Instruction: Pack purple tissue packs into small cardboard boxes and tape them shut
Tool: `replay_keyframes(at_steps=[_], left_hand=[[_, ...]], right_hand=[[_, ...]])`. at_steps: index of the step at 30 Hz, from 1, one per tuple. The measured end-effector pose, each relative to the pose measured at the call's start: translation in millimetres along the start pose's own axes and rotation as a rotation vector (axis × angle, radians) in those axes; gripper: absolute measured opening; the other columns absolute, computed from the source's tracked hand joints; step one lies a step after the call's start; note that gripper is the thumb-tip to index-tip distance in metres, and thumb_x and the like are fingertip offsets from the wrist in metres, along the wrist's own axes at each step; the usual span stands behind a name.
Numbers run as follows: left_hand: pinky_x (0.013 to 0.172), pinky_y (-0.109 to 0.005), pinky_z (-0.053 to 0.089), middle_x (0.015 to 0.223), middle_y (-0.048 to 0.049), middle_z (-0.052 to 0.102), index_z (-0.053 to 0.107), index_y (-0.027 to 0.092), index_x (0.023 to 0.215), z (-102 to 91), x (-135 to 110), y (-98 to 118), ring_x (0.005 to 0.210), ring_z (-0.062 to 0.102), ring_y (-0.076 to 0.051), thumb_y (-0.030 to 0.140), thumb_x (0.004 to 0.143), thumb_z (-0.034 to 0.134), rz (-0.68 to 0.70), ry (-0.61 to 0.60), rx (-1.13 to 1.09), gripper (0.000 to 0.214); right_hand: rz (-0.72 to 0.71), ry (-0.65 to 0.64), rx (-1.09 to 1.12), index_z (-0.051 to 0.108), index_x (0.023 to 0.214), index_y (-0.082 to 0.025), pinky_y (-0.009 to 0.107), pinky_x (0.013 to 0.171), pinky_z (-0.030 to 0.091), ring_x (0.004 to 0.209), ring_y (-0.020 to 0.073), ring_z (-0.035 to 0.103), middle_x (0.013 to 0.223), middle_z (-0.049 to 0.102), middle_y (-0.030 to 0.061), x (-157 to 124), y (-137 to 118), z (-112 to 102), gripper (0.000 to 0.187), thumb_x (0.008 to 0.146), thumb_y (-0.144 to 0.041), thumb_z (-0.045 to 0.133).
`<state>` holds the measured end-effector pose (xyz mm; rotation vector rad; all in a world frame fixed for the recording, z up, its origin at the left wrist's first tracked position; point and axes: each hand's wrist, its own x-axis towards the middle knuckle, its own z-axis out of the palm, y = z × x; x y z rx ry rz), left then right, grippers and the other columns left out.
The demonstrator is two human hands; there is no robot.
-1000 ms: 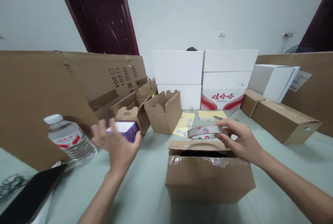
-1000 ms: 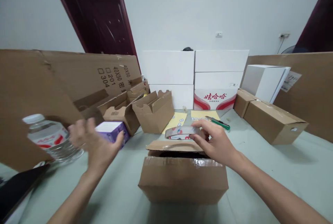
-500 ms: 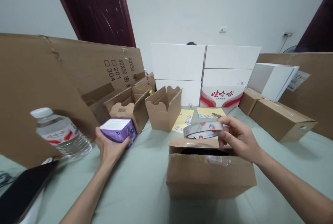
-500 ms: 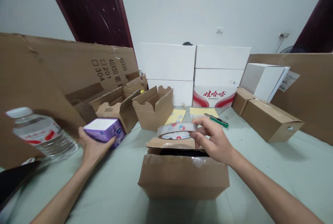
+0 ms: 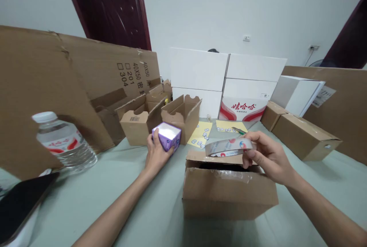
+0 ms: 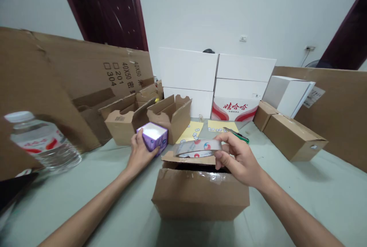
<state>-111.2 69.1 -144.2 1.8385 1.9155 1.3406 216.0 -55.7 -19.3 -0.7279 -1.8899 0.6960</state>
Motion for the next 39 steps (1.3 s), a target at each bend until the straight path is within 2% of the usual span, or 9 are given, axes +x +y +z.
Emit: replay_keyframes(at_steps=[5, 8, 11, 14, 17, 24, 29, 34, 39], left_hand=[[0.117, -0.064, 0.022, 0.155, -0.0304, 0.008, 0.015, 0.005, 0.151, 23.3, 19.2, 4.5, 0.147, 0.015, -0.048, 0.037, 0.077, 0.067, 0.045, 0.073, -0.057, 0.096], [0.119, -0.060, 0.017, 0.155, -0.0304, 0.014, 0.023, 0.001, 0.148, 4.4, 6.5, 24.2, 0.148, 0.012, -0.044, 0.041, 0.082, 0.061, 0.149, 0.124, -0.109, 0.086], [0.117, -0.050, 0.029, 0.147, -0.0188, 0.038, 0.043, 0.013, 0.138, -34.4, -13.6, 62.9, 0.141, 0.033, -0.032, 0.044, 0.092, 0.047, 0.272, 0.133, -0.183, 0.055], [0.113, -0.041, 0.034, 0.122, -0.0070, 0.062, 0.063, 0.024, 0.112, -69.8, -36.3, 112.3, 0.127, 0.049, -0.023, 0.036, 0.099, 0.043, 0.535, -0.076, -0.439, 0.027], [0.114, -0.039, 0.031, 0.120, -0.0038, 0.065, 0.064, 0.027, 0.115, -82.4, -56.5, 155.2, 0.135, 0.041, -0.023, 0.034, 0.096, 0.049, 0.693, -0.372, -0.639, 0.024], [0.088, -0.036, 0.043, 0.101, -0.0055, 0.062, 0.065, 0.019, 0.098, -65.3, -71.1, 188.1, 0.097, 0.058, -0.021, 0.029, 0.082, 0.059, 0.411, -0.778, -0.967, 0.019], [0.094, -0.034, 0.043, 0.102, -0.0048, 0.066, 0.068, 0.021, 0.104, -67.2, -67.5, 191.2, 0.106, 0.058, -0.022, 0.024, 0.085, 0.056, 0.442, -0.948, -1.148, 0.022], [0.110, -0.040, 0.033, 0.078, -0.0006, 0.065, 0.068, 0.017, 0.084, -68.7, -63.8, 196.4, 0.084, 0.060, -0.017, 0.031, 0.088, 0.058, 0.449, -0.904, -0.988, 0.017], [0.120, -0.046, 0.014, 0.072, 0.0030, 0.064, 0.069, 0.018, 0.082, -61.7, -62.4, 193.5, 0.073, 0.057, -0.015, 0.037, 0.082, 0.062, 0.402, -0.849, -0.820, 0.021]], right_hand=[[0.021, 0.030, 0.007, 0.055, 0.105, -0.021, 0.021, 0.051, 0.050, 0.054, 0.0116, 0.063, 0.063, 0.067, 0.0003, -9.8, -4.5, -7.7, 0.014, 0.099, -0.034, 0.055], [0.042, 0.003, 0.070, 0.054, 0.109, -0.022, 0.022, 0.056, 0.054, 0.061, 0.0125, 0.067, 0.069, 0.068, 0.0009, -10.1, -2.3, -13.0, 0.014, 0.100, -0.032, 0.053], [0.038, -0.046, 0.156, 0.056, 0.112, -0.023, 0.028, 0.064, 0.059, 0.069, 0.0142, 0.071, 0.089, 0.068, 0.0043, -5.8, 2.3, -14.5, 0.015, 0.100, -0.031, 0.053], [0.016, -0.038, 0.213, 0.059, 0.112, -0.025, 0.032, 0.068, 0.062, 0.074, 0.0157, 0.073, 0.109, 0.063, 0.0071, -0.7, 7.0, -11.2, 0.016, 0.098, -0.033, 0.054], [-0.010, -0.017, 0.183, 0.061, 0.112, -0.028, 0.032, 0.072, 0.062, 0.090, 0.0190, 0.072, 0.110, 0.066, 0.0074, 1.9, 9.5, -7.1, 0.018, 0.098, -0.036, 0.054], [-0.097, -0.002, -0.022, 0.060, 0.115, -0.028, 0.035, 0.092, 0.056, 0.117, 0.0197, 0.063, 0.117, 0.069, 0.0082, -1.8, 8.9, -13.5, 0.020, 0.099, -0.037, 0.052], [0.079, -0.084, 0.089, 0.056, 0.119, -0.028, 0.032, 0.079, 0.061, 0.103, 0.0180, 0.070, 0.131, 0.064, 0.0095, -1.6, 7.0, -14.7, 0.020, 0.102, -0.034, 0.045], [-0.009, -0.030, -0.170, 0.059, 0.121, -0.028, 0.033, 0.086, 0.058, 0.112, 0.0211, 0.066, 0.124, 0.067, 0.0085, 2.0, 6.6, -11.6, 0.024, 0.098, -0.030, 0.052], [-0.279, 0.031, -0.413, 0.060, 0.124, -0.026, 0.026, 0.058, 0.054, 0.075, 0.0143, 0.063, 0.105, 0.065, 0.0080, 1.6, -12.9, -8.1, 0.030, 0.094, -0.024, 0.060]])
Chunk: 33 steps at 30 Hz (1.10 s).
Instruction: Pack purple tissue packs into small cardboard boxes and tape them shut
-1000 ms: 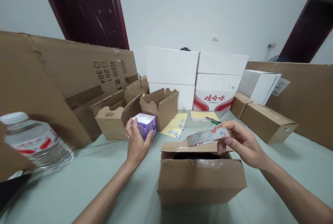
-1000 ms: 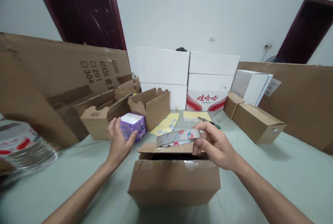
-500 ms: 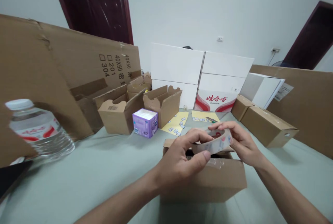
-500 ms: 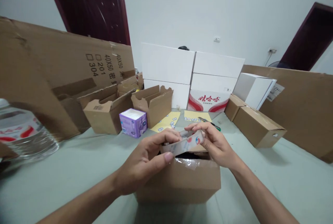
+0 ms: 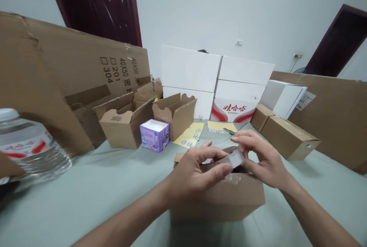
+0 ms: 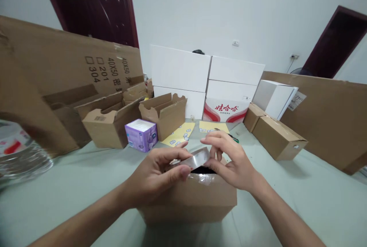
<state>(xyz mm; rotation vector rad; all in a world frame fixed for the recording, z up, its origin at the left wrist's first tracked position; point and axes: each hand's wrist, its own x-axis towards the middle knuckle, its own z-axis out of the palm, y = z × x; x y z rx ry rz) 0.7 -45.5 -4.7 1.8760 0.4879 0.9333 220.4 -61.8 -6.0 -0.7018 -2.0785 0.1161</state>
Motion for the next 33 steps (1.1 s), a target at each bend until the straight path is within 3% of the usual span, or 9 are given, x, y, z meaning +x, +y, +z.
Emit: replay_keyframes(at_steps=[4, 7, 9, 12, 15, 22, 30, 33], left_hand=[[0.117, -0.047, 0.016, 0.065, 0.0040, 0.061, 0.070, 0.019, 0.082, -4.1, 2.3, -5.2, 0.068, 0.055, -0.015, 0.035, 0.083, 0.054, -0.001, 0.036, 0.037, 0.022], [0.114, -0.049, 0.017, 0.064, 0.0040, 0.060, 0.071, 0.020, 0.087, -7.6, 2.4, -6.1, 0.067, 0.055, -0.016, 0.032, 0.080, 0.052, 0.004, 0.018, 0.042, 0.024], [0.107, -0.048, 0.026, 0.069, 0.0013, 0.062, 0.071, 0.019, 0.086, -9.4, 1.7, -6.4, 0.071, 0.056, -0.018, 0.034, 0.080, 0.053, 0.019, -0.006, 0.034, 0.024], [0.088, -0.040, 0.038, 0.073, -0.0027, 0.061, 0.070, 0.017, 0.080, -10.7, 1.0, -7.6, 0.075, 0.053, -0.019, 0.036, 0.080, 0.055, 0.054, -0.017, 0.004, 0.024], [0.077, -0.035, 0.040, 0.077, -0.0047, 0.061, 0.071, 0.016, 0.082, -10.4, 0.8, -8.9, 0.078, 0.053, -0.020, 0.035, 0.080, 0.058, 0.071, -0.001, -0.025, 0.023], [0.082, -0.036, 0.041, 0.088, -0.0076, 0.067, 0.072, 0.016, 0.091, -9.3, -1.9, -3.2, 0.087, 0.056, -0.022, 0.031, 0.079, 0.056, 0.079, -0.032, -0.015, 0.025], [0.071, -0.030, 0.040, 0.075, -0.0036, 0.060, 0.060, 0.016, 0.070, -11.7, 0.1, -9.4, 0.075, 0.054, -0.018, 0.038, 0.077, 0.061, 0.022, 0.009, -0.163, 0.022], [0.073, -0.030, 0.043, 0.076, -0.0038, 0.062, 0.059, 0.017, 0.071, -11.9, 1.3, -14.0, 0.076, 0.055, -0.018, 0.042, 0.077, 0.064, 0.017, 0.024, -0.228, 0.027]], right_hand=[[-0.140, -0.007, -0.186, 0.061, 0.114, -0.022, 0.028, 0.060, 0.054, 0.074, 0.0153, 0.062, 0.094, 0.066, 0.0071, 7.8, -17.3, -1.7, 0.023, 0.094, -0.013, 0.053], [-0.152, 0.014, -0.235, 0.060, 0.113, -0.022, 0.029, 0.065, 0.056, 0.081, 0.0175, 0.065, 0.093, 0.068, 0.0071, 8.0, -20.0, -1.3, 0.026, 0.093, -0.009, 0.050], [-0.145, 0.033, -0.230, 0.060, 0.113, -0.023, 0.029, 0.065, 0.055, 0.081, 0.0177, 0.066, 0.094, 0.068, 0.0073, 4.6, -17.8, -1.0, 0.027, 0.092, -0.008, 0.049], [-0.112, 0.062, -0.193, 0.059, 0.114, -0.023, 0.030, 0.065, 0.055, 0.084, 0.0193, 0.066, 0.096, 0.068, 0.0082, -2.1, -12.6, -0.8, 0.027, 0.092, -0.010, 0.049], [-0.087, 0.073, -0.126, 0.058, 0.115, -0.023, 0.032, 0.065, 0.055, 0.086, 0.0213, 0.065, 0.096, 0.067, 0.0092, -7.3, -7.8, -0.3, 0.025, 0.094, -0.013, 0.049], [-0.023, 0.077, 0.018, 0.057, 0.116, -0.024, 0.032, 0.069, 0.055, 0.096, 0.0219, 0.061, 0.102, 0.063, 0.0101, -16.5, -0.6, 2.1, 0.019, 0.099, -0.026, 0.048], [0.124, 0.169, 0.186, 0.057, 0.113, -0.026, 0.033, 0.069, 0.060, 0.096, 0.0213, 0.064, 0.105, 0.063, 0.0101, -21.2, 4.3, 7.3, 0.016, 0.099, -0.033, 0.051], [0.148, 0.183, 0.251, 0.057, 0.110, -0.026, 0.031, 0.066, 0.061, 0.100, 0.0222, 0.064, 0.105, 0.063, 0.0103, -21.2, 7.8, 8.7, 0.016, 0.098, -0.035, 0.053]])
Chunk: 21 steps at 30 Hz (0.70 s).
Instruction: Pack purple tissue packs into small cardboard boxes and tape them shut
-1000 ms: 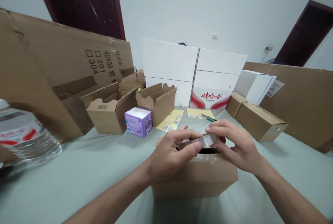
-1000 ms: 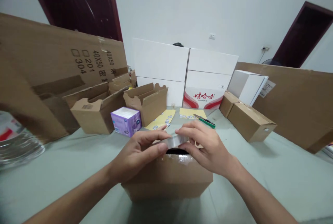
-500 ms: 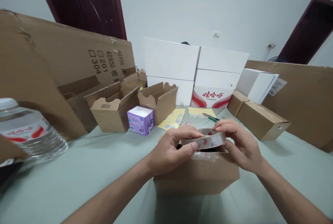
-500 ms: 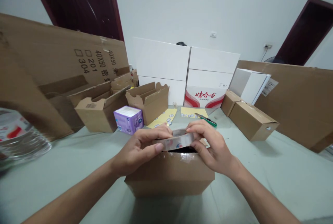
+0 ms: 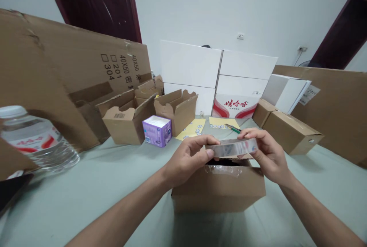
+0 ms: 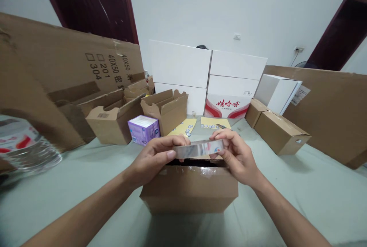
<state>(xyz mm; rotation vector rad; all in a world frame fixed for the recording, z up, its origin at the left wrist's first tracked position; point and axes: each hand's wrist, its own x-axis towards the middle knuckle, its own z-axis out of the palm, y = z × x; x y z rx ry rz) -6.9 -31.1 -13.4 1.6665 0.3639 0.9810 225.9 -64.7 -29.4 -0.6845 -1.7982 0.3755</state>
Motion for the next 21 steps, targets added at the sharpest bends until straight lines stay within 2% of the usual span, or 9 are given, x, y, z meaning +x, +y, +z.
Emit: replay_keyframes(at_steps=[2, 4, 7, 10, 14, 17, 21], left_hand=[[0.073, -0.030, 0.044, 0.076, -0.0034, 0.063, 0.061, 0.017, 0.075, 0.9, -0.2, 0.1, 0.077, 0.056, -0.018, 0.042, 0.078, 0.065, -0.007, 0.015, 0.027, 0.026], [0.073, -0.029, 0.043, 0.075, -0.0027, 0.063, 0.064, 0.016, 0.080, 2.9, -1.2, 1.4, 0.077, 0.056, -0.018, 0.039, 0.079, 0.064, -0.012, 0.041, 0.126, 0.023], [0.072, -0.030, 0.040, 0.080, -0.0025, 0.062, 0.067, 0.017, 0.085, 6.2, -3.2, 1.9, 0.075, 0.053, -0.017, 0.039, 0.081, 0.063, -0.034, 0.061, 0.266, 0.023], [0.079, -0.033, 0.039, 0.084, -0.0022, 0.061, 0.068, 0.018, 0.085, 7.7, -4.0, -0.1, 0.077, 0.053, -0.016, 0.041, 0.082, 0.064, -0.039, 0.044, 0.305, 0.024], [0.082, -0.034, 0.039, 0.082, -0.0026, 0.060, 0.065, 0.017, 0.075, 6.7, -3.3, -0.6, 0.079, 0.053, -0.017, 0.042, 0.082, 0.064, -0.041, 0.035, 0.247, 0.026], [0.079, -0.032, 0.041, 0.086, -0.0044, 0.060, 0.064, 0.017, 0.078, 4.0, -2.6, 0.1, 0.084, 0.055, -0.019, 0.042, 0.084, 0.063, -0.049, 0.003, 0.165, 0.026], [0.085, -0.033, 0.042, 0.095, -0.0071, 0.063, 0.066, 0.016, 0.084, 0.5, -3.3, -0.2, 0.097, 0.057, -0.022, 0.040, 0.084, 0.064, -0.040, -0.003, 0.137, 0.023]], right_hand=[[0.037, -0.018, 0.036, 0.056, 0.112, -0.026, 0.030, 0.062, 0.060, 0.088, 0.0186, 0.066, 0.109, 0.062, 0.0098, 0.7, 2.0, -0.9, 0.016, 0.098, -0.032, 0.054], [0.043, -0.044, 0.005, 0.055, 0.116, -0.026, 0.028, 0.057, 0.057, 0.069, 0.0121, 0.061, 0.109, 0.060, 0.0082, 2.5, 1.2, -2.4, 0.019, 0.097, -0.027, 0.054], [-0.077, -0.124, -0.201, 0.057, 0.120, -0.026, 0.029, 0.058, 0.054, 0.059, 0.0102, 0.052, 0.095, 0.061, 0.0044, 8.3, -7.8, -2.6, 0.026, 0.094, -0.022, 0.059], [-0.208, -0.202, -0.401, 0.060, 0.116, -0.024, 0.026, 0.052, 0.050, 0.059, 0.0104, 0.054, 0.095, 0.062, 0.0058, 15.1, -21.3, 0.9, 0.024, 0.092, -0.018, 0.059], [-0.304, -0.186, -0.515, 0.060, 0.109, -0.022, 0.024, 0.050, 0.049, 0.073, 0.0157, 0.063, 0.091, 0.065, 0.0072, 18.0, -28.0, 5.4, 0.021, 0.093, -0.012, 0.051], [-0.303, -0.160, -0.483, 0.058, 0.109, -0.021, 0.027, 0.055, 0.051, 0.074, 0.0168, 0.062, 0.091, 0.065, 0.0076, 14.1, -21.8, 4.2, 0.018, 0.094, -0.015, 0.050], [-0.268, -0.151, -0.441, 0.057, 0.110, -0.021, 0.030, 0.058, 0.052, 0.078, 0.0197, 0.063, 0.093, 0.065, 0.0090, 7.3, -12.0, -0.7, 0.017, 0.096, -0.019, 0.048]])
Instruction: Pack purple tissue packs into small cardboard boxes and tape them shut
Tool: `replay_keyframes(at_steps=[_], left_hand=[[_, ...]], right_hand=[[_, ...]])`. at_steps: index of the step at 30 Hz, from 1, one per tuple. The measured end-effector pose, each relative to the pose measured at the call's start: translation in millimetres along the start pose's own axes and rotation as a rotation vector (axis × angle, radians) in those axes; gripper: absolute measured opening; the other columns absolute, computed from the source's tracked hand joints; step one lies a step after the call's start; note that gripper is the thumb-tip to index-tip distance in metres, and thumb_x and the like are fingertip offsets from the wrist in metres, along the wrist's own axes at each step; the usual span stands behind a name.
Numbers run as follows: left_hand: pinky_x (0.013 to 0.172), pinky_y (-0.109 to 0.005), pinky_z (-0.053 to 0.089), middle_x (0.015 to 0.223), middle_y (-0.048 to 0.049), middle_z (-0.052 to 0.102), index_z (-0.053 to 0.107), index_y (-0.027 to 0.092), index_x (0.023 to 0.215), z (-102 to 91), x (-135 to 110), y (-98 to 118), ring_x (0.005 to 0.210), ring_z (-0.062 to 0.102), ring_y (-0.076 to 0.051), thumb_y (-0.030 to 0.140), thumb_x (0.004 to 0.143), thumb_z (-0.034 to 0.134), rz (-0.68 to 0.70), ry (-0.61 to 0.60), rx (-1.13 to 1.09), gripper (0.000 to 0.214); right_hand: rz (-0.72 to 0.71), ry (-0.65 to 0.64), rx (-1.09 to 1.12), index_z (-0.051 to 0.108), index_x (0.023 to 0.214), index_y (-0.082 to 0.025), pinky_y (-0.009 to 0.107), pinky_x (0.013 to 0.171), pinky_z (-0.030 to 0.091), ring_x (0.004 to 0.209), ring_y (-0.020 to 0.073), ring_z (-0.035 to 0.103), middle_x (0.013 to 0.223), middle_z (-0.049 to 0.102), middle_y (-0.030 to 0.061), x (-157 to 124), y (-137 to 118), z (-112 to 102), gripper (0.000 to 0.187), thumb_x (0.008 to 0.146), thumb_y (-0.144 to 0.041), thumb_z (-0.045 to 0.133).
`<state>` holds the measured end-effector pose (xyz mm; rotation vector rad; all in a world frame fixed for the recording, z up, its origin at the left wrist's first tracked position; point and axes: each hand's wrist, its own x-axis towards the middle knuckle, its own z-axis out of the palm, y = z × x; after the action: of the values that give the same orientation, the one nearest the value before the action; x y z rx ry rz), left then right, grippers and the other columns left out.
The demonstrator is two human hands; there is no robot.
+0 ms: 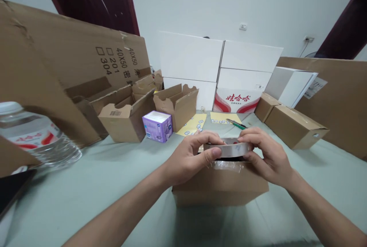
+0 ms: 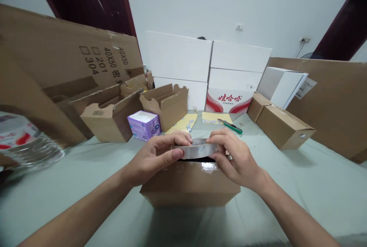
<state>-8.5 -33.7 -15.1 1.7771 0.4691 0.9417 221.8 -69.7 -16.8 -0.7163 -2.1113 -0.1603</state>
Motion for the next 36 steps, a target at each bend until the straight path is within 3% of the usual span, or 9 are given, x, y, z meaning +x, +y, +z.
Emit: replay_keyframes(at_steps=[5, 12, 17, 26, 29, 32, 36], left_hand=[[0.090, -0.035, 0.042, 0.101, -0.0100, 0.065, 0.068, 0.015, 0.091, -1.3, -1.7, 2.1, 0.103, 0.057, -0.024, 0.036, 0.082, 0.064, 0.009, -0.037, -0.011, 0.023], [0.082, -0.037, 0.041, 0.076, -0.0016, 0.054, 0.059, 0.017, 0.078, 0.5, 0.9, 5.6, 0.075, 0.049, -0.017, 0.039, 0.077, 0.057, -0.068, -0.034, 0.154, 0.022], [0.101, -0.047, 0.031, 0.071, 0.0023, 0.049, 0.054, 0.019, 0.072, 4.6, 3.3, 8.1, 0.071, 0.046, -0.016, 0.041, 0.073, 0.053, -0.093, -0.014, 0.254, 0.021], [0.107, -0.045, 0.026, 0.070, 0.0039, 0.046, 0.048, 0.020, 0.070, 9.1, 2.5, 4.7, 0.069, 0.042, -0.014, 0.026, 0.068, 0.046, 0.038, 0.007, 0.230, 0.007], [0.114, -0.048, 0.014, 0.076, 0.0035, 0.049, 0.053, 0.020, 0.076, 6.0, 1.5, 2.7, 0.074, 0.047, -0.015, 0.028, 0.066, 0.047, 0.033, -0.078, 0.150, 0.014], [0.116, -0.049, 0.005, 0.076, 0.0045, 0.052, 0.057, 0.020, 0.081, 6.8, 1.2, 3.8, 0.074, 0.048, -0.015, 0.032, 0.069, 0.049, -0.003, -0.088, 0.122, 0.019], [0.115, -0.047, 0.009, 0.065, 0.0074, 0.047, 0.053, 0.019, 0.073, 14.5, 2.7, 8.8, 0.064, 0.044, -0.012, 0.035, 0.073, 0.054, -0.053, -0.011, 0.164, 0.016]], right_hand=[[-0.009, 0.003, 0.055, 0.057, 0.110, -0.019, 0.031, 0.061, 0.052, 0.082, 0.0204, 0.061, 0.092, 0.063, 0.0101, -4.4, 4.1, 0.8, 0.016, 0.097, -0.023, 0.049], [-0.011, 0.019, 0.081, 0.057, 0.111, -0.017, 0.029, 0.067, 0.051, 0.088, 0.0189, 0.059, 0.095, 0.061, 0.0095, -4.9, 5.3, 3.1, 0.019, 0.093, -0.015, 0.052], [-0.032, 0.015, 0.031, 0.057, 0.110, -0.017, 0.029, 0.067, 0.050, 0.088, 0.0185, 0.059, 0.094, 0.061, 0.0087, -4.1, 4.0, 2.5, 0.022, 0.090, -0.008, 0.052], [-0.004, 0.041, 0.060, 0.057, 0.111, -0.017, 0.029, 0.070, 0.050, 0.088, 0.0174, 0.059, 0.095, 0.061, 0.0081, -7.4, 5.7, 4.5, 0.018, 0.093, -0.014, 0.055], [0.005, 0.027, 0.098, 0.057, 0.113, -0.018, 0.028, 0.067, 0.049, 0.088, 0.0181, 0.059, 0.090, 0.060, 0.0070, -9.1, 8.9, 4.5, 0.019, 0.094, -0.015, 0.053], [0.019, 0.008, 0.107, 0.058, 0.113, -0.018, 0.027, 0.065, 0.050, 0.089, 0.0185, 0.059, 0.092, 0.060, 0.0080, -11.0, 10.5, 4.3, 0.020, 0.094, -0.015, 0.052], [0.017, 0.007, 0.055, 0.058, 0.112, -0.018, 0.029, 0.067, 0.051, 0.088, 0.0193, 0.060, 0.095, 0.062, 0.0095, -11.4, 7.7, 4.6, 0.021, 0.092, -0.013, 0.053]])
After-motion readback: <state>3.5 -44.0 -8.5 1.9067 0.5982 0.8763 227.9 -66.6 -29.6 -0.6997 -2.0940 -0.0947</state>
